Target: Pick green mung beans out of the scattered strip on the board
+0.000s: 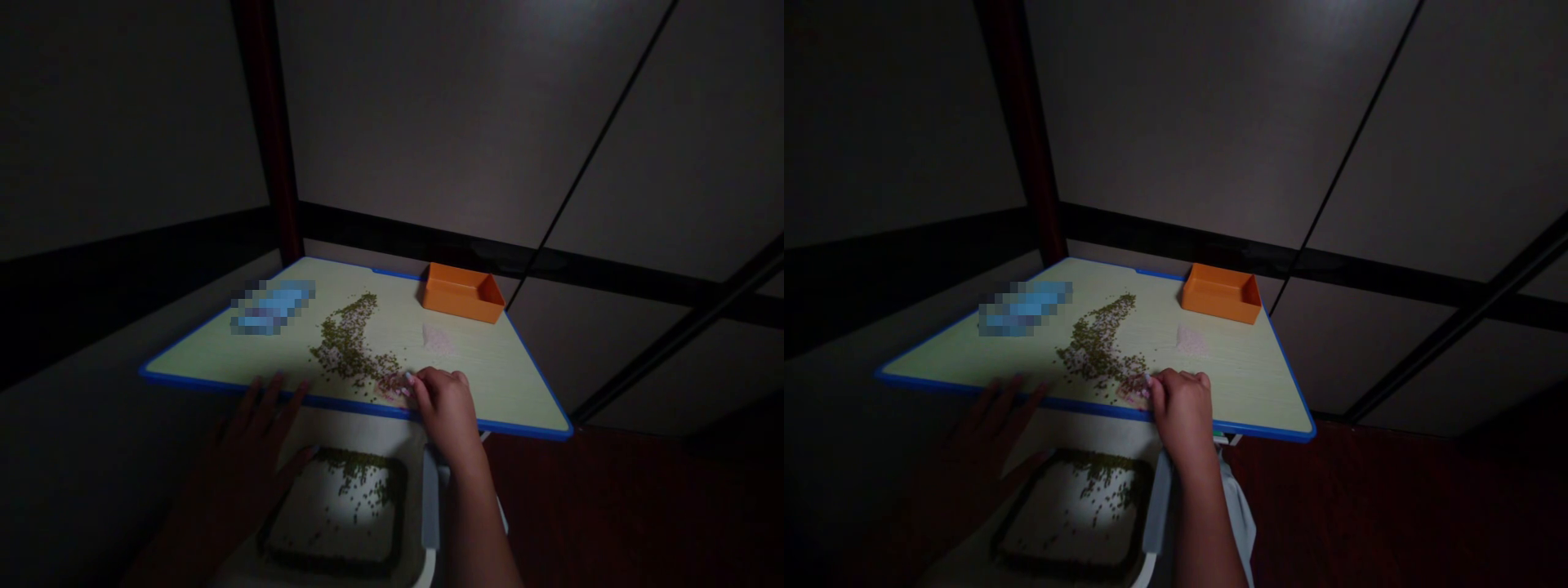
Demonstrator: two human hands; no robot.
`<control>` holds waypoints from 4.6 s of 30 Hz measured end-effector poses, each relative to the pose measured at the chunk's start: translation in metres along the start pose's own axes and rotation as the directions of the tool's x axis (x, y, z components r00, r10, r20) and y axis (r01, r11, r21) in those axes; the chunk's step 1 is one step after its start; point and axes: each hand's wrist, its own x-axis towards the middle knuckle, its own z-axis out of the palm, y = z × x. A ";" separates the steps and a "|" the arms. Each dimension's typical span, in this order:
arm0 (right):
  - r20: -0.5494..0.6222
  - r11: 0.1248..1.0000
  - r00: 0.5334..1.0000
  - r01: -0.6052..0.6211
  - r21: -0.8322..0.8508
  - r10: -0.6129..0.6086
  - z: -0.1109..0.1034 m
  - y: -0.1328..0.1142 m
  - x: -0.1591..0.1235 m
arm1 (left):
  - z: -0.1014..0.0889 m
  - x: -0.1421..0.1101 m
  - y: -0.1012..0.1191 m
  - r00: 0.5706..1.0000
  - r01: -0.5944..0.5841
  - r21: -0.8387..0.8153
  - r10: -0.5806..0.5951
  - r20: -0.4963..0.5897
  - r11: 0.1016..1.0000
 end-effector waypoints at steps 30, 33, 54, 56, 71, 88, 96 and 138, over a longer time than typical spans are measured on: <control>-0.043 0.998 0.999 0.016 0.068 -0.013 0.006 -0.008 0.001 | 0.006 0.000 -0.002 1.000 -0.010 -0.018 0.009 -0.024 1.000; -0.022 0.997 1.000 0.010 0.075 -0.009 0.005 -0.007 0.001 | 0.004 0.000 -0.001 1.000 0.006 -0.033 -0.005 0.009 0.999; 0.022 0.987 0.999 0.041 0.153 -0.045 -0.003 -0.008 -0.002 | -0.005 0.001 -0.001 0.999 0.001 -0.067 0.001 0.033 0.998; 0.023 0.986 0.999 0.039 0.165 -0.043 -0.004 -0.007 -0.003 | -0.004 0.001 -0.001 1.000 0.003 -0.065 -0.001 0.030 0.998; -0.007 0.973 0.976 -0.218 0.069 0.219 -0.033 0.033 -0.014 | 0.003 0.001 -0.003 1.000 -0.016 -0.068 0.015 -0.024 0.998; -0.117 0.989 0.983 -0.138 0.044 0.142 0.000 0.018 0.002 | -0.003 0.002 -0.002 1.000 -0.003 -0.034 0.004 0.022 0.999; -0.192 0.940 0.927 -0.337 -0.052 0.322 -0.033 0.039 -0.005 | 0.012 0.001 -0.005 0.998 -0.005 -0.073 0.000 -0.063 0.997; 0.080 0.981 0.987 -0.151 0.125 0.142 -0.043 0.035 -0.018 | 0.011 0.004 -0.001 0.998 0.058 -0.081 -0.058 0.001 0.995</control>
